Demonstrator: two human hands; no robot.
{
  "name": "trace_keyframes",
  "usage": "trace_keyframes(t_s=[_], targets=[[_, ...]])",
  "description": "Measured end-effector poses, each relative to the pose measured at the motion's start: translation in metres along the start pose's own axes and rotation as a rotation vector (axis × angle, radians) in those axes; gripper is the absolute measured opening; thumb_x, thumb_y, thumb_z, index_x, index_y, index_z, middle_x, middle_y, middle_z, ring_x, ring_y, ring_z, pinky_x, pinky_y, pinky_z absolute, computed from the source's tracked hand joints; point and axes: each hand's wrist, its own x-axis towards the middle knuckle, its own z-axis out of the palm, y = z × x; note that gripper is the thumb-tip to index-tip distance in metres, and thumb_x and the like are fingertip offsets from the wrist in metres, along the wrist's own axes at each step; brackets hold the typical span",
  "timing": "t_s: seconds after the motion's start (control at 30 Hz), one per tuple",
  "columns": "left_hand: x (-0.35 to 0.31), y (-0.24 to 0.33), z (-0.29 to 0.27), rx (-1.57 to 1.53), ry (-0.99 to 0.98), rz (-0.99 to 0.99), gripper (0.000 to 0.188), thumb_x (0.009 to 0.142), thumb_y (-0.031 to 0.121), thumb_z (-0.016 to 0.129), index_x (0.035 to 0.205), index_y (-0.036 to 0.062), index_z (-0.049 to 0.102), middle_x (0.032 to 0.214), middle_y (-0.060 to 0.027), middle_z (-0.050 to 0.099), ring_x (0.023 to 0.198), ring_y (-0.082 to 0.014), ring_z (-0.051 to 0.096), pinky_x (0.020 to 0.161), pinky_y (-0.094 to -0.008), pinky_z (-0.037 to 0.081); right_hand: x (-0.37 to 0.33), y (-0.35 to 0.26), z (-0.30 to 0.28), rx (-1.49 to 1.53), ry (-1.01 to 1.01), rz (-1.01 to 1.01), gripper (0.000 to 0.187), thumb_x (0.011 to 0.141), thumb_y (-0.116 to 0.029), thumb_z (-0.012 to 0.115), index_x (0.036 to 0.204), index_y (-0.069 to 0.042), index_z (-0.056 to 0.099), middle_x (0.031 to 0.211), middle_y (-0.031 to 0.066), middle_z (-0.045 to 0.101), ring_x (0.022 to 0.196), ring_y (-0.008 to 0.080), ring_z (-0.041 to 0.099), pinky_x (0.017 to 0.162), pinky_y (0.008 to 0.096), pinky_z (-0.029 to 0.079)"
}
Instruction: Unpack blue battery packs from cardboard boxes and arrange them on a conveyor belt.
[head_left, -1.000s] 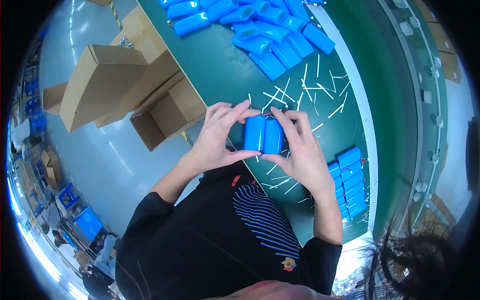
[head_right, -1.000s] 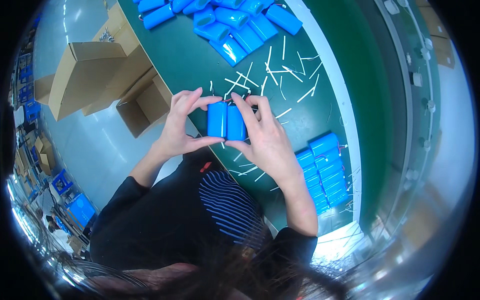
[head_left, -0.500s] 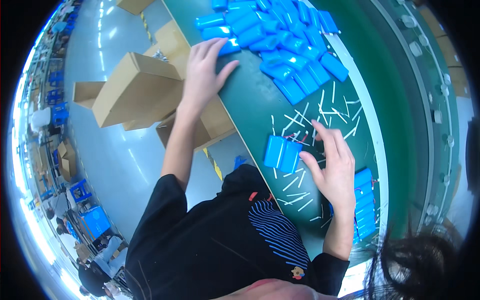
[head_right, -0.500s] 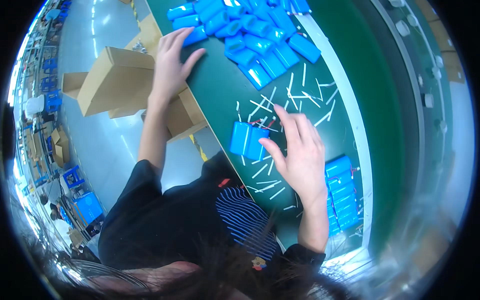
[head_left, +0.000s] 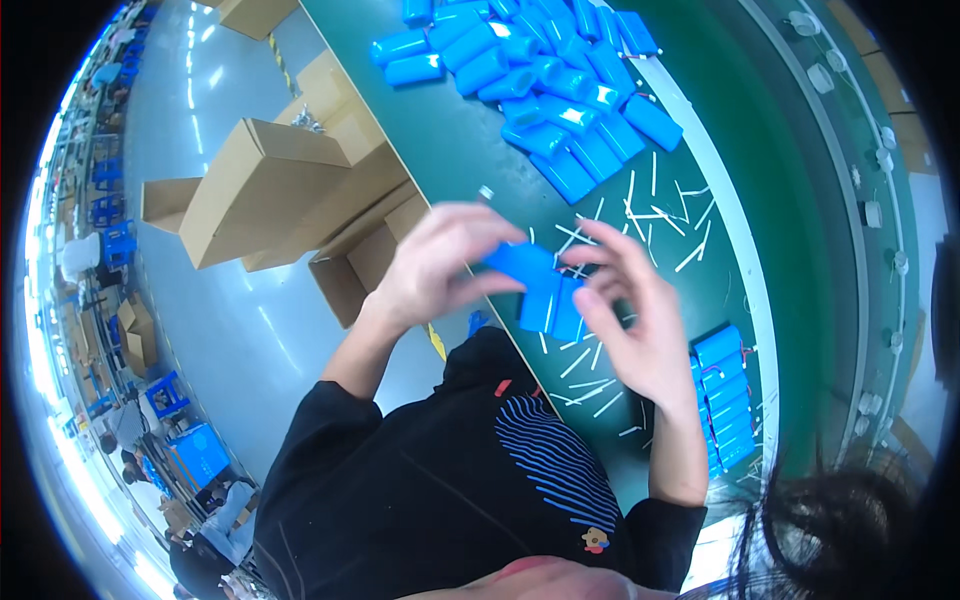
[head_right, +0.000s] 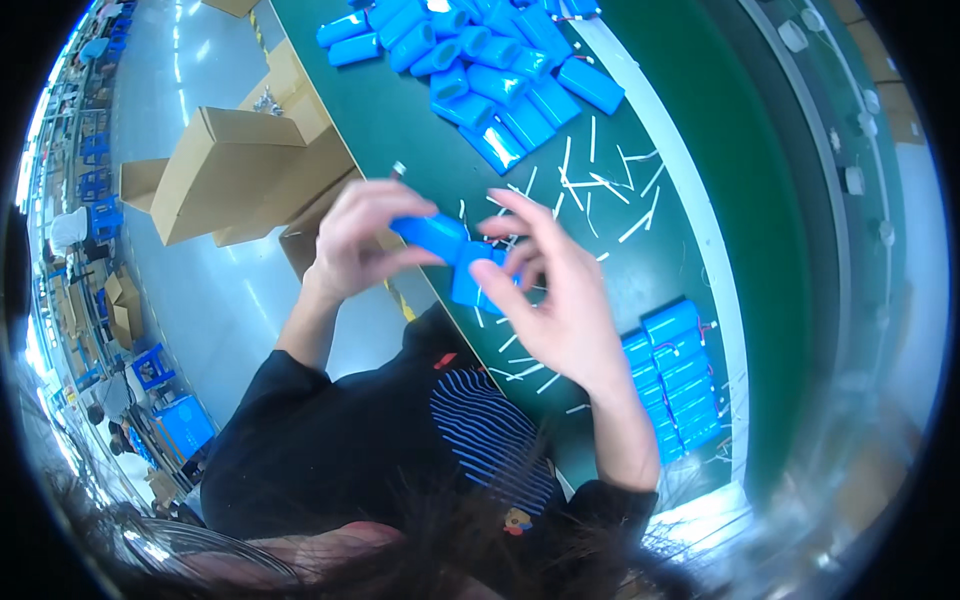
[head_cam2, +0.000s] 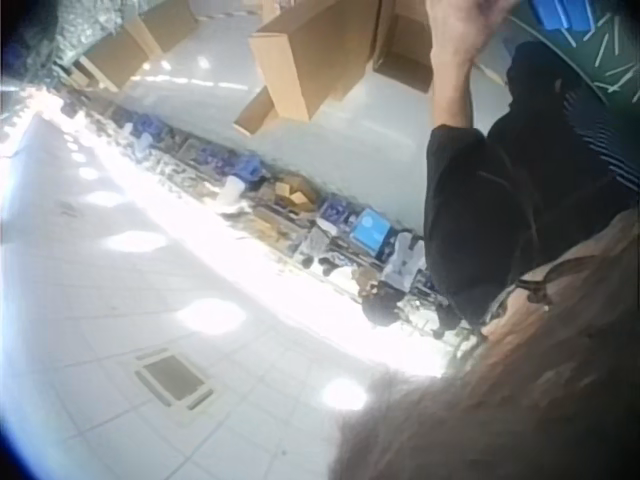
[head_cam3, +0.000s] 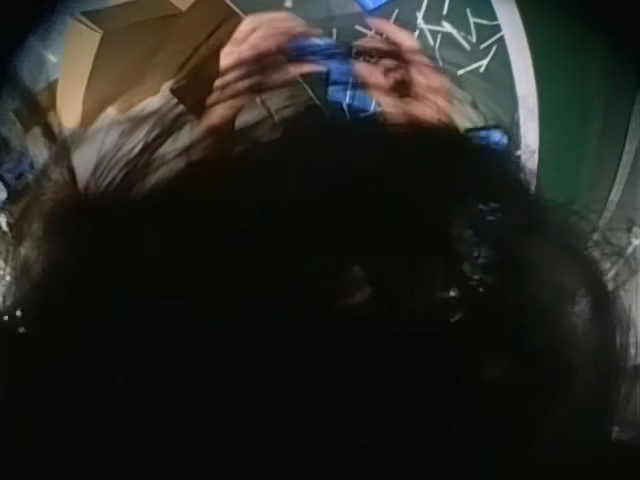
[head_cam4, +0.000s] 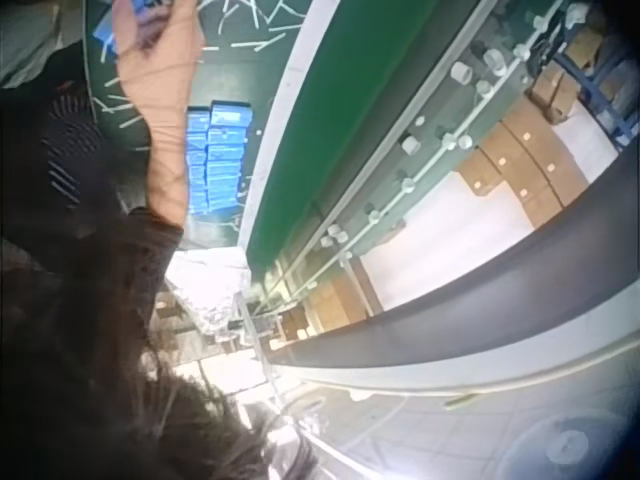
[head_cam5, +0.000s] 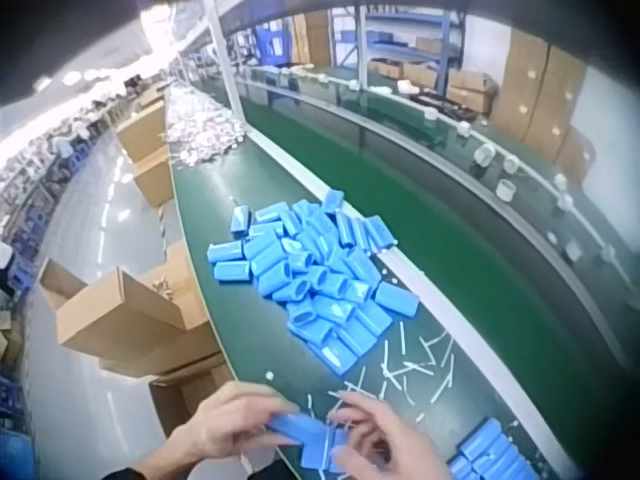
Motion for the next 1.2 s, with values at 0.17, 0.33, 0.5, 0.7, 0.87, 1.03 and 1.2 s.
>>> trace_keyframes(t_s=[0.17,0.33,0.5,0.7,0.87,1.03,1.2], targets=[[0.017,0.015,0.008,-0.534,0.026,0.063,0.054,0.080,0.010,0.091,0.129,0.0064,0.068,0.136,-0.0118,0.067,0.121,-0.0323,0.066,0.103,-0.0431,0.057,-0.006,0.015,0.001,0.123,-0.147,0.004,0.052,0.096,0.004,0.068,0.147,-0.002,0.059,0.123,0.0124,0.073,0.089,0.0145,0.065,0.079,0.0259,0.054],[0.062,-0.102,-0.031,0.439,0.327,0.079,0.055,0.090,0.014,0.084,0.140,0.0069,0.064,0.144,-0.0126,0.062,0.129,-0.0323,0.062,0.106,-0.0425,0.054,-0.030,0.014,0.003,0.106,-0.056,-0.027,0.053,0.096,0.006,0.069,0.147,-0.002,0.057,0.131,0.0145,0.070,0.094,0.0177,0.069,0.084,0.0290,0.057],[0.064,-0.135,-0.016,0.572,0.253,-0.157,0.055,0.090,0.019,0.085,0.141,0.0086,0.067,0.131,-0.0105,0.068,0.122,-0.0297,0.063,0.102,-0.0407,0.053,-0.043,0.014,0.007,0.145,0.005,0.010,0.058,0.095,0.008,0.069,0.149,-0.002,0.050,0.141,0.0164,0.065,0.098,0.0215,0.071,0.088,0.0325,0.059],[0.052,-0.112,-0.020,0.616,0.224,-0.200,0.057,0.090,0.022,0.085,0.142,0.0086,0.066,0.131,-0.0081,0.071,0.121,-0.0289,0.063,0.102,-0.0398,0.054,-0.052,0.028,0.011,0.138,0.067,-0.053,0.064,0.095,0.011,0.067,0.152,-0.003,0.043,0.149,0.0176,0.058,0.101,0.0250,0.071,0.089,0.0349,0.060],[0.016,-0.073,-0.027,0.314,0.094,-0.131,0.070,0.088,0.025,0.088,0.151,0.0118,0.061,0.138,-0.0085,0.070,0.122,-0.0261,0.062,0.101,-0.0384,0.055,-0.050,0.031,0.011,0.084,0.104,-0.076,0.062,0.096,0.009,0.068,0.152,-0.002,0.043,0.142,0.0176,0.062,0.099,0.0244,0.072,0.086,0.0334,0.058],[0.020,-0.046,-0.027,0.029,-0.335,-0.109,0.085,0.082,0.025,0.092,0.157,0.0127,0.054,0.142,-0.0089,0.068,0.124,-0.0258,0.061,0.103,-0.0400,0.055,-0.050,0.033,0.014,0.065,0.100,-0.013,0.060,0.097,0.009,0.067,0.152,-0.001,0.043,0.139,0.0184,0.063,0.098,0.0234,0.071,0.085,0.0324,0.058],[0.018,-0.029,-0.017,0.053,-0.169,-0.161,0.097,0.079,0.022,0.092,0.163,0.0124,0.046,0.143,-0.0091,0.067,0.128,-0.0281,0.057,0.106,-0.0421,0.053,-0.054,0.032,0.012,-0.005,0.145,0.008,0.060,0.098,0.009,0.066,0.152,-0.001,0.042,0.137,0.0186,0.063,0.096,0.0228,0.071,0.086,0.0313,0.058]])
